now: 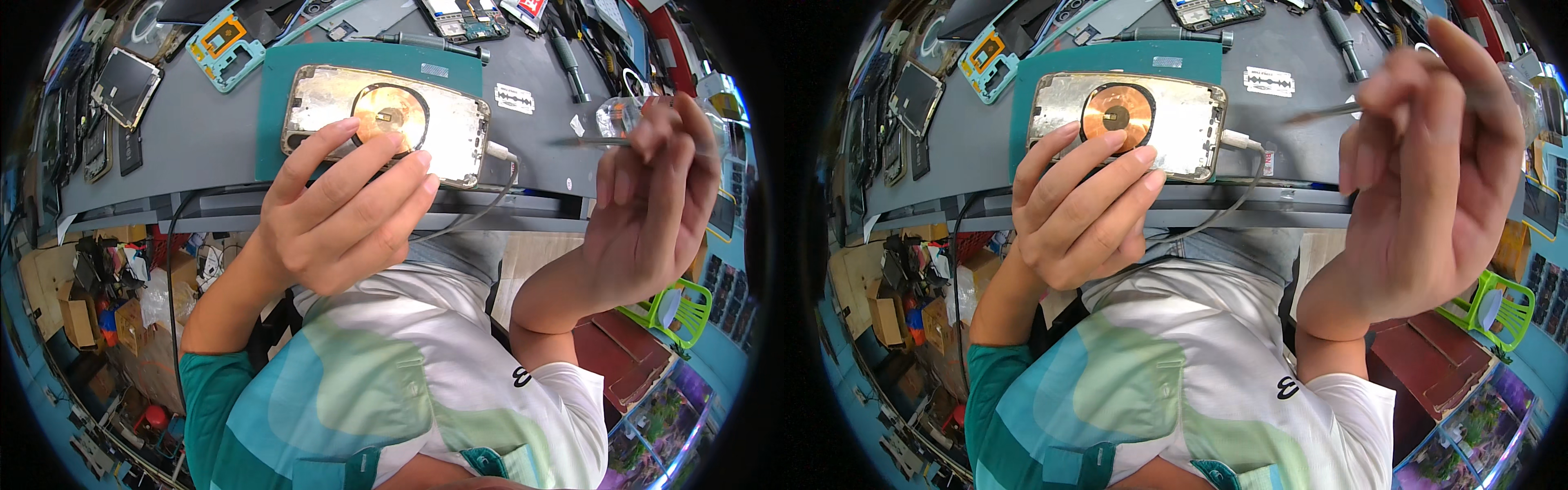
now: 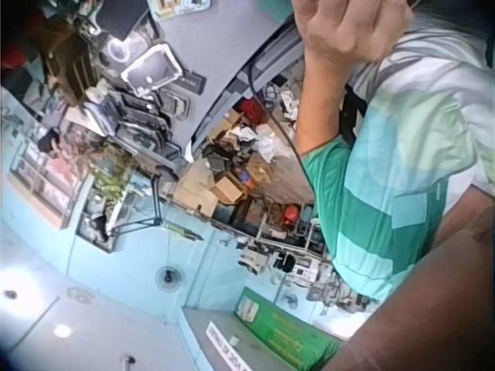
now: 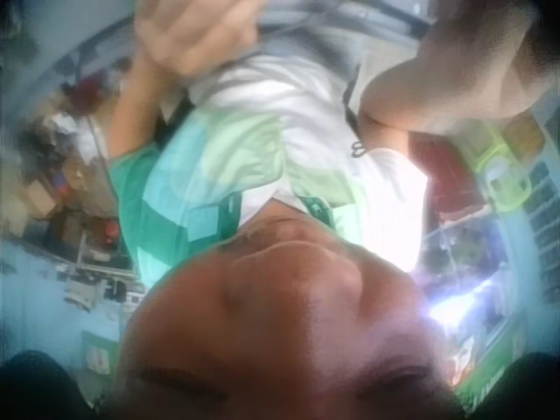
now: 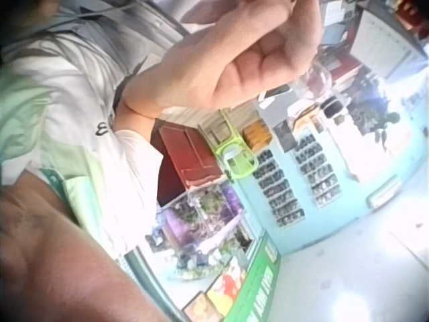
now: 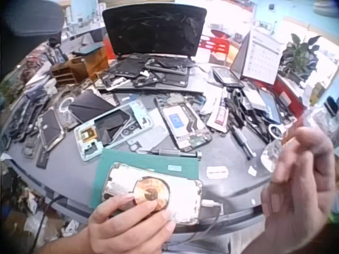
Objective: The person uses a metal spudger to carefully pry and separate the back cover of a disassembled smartphone. They work along the edges of the device, lifting the casing while holding the phone steady on a green mat.
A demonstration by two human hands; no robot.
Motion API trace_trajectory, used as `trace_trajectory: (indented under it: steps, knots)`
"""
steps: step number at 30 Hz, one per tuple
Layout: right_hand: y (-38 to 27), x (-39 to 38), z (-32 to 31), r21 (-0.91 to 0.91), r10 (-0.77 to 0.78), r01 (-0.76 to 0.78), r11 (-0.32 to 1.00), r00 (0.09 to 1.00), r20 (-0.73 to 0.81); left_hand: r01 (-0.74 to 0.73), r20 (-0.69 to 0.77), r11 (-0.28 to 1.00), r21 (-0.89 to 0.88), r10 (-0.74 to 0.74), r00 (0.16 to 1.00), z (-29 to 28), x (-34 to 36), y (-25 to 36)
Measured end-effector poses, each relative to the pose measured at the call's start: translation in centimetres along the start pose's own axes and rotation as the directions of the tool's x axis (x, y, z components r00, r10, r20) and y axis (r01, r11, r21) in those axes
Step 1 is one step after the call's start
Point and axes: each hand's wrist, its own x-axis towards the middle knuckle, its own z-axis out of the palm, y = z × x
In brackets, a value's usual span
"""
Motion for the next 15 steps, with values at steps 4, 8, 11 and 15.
trace_trajectory:
  steps: [4,8,11,15]
  knots:
    - [1.4,-4.4,-0.2,-0.020,-0.127,0.126,0.992,0.982,-0.136,-0.014,0.002,1.000,-0.016,0.014,1.000,0.4,0.5,-0.2]
    - [3.0,-6.8,2.2,-0.419,-0.339,0.267,0.868,0.935,-0.107,-0.017,0.014,1.000,-0.010,0.017,1.000,0.4,0.5,0.0]
    - [3.5,-8.0,1.9,-0.424,-0.316,0.328,0.844,0.943,0.101,-0.052,0.023,0.998,-0.040,0.053,0.998,0.5,1.0,0.0]
    - [3.6,-8.6,1.4,-0.354,-0.209,0.227,0.907,0.974,0.088,-0.036,0.068,0.998,-0.055,0.039,0.997,0.2,2.3,0.6]
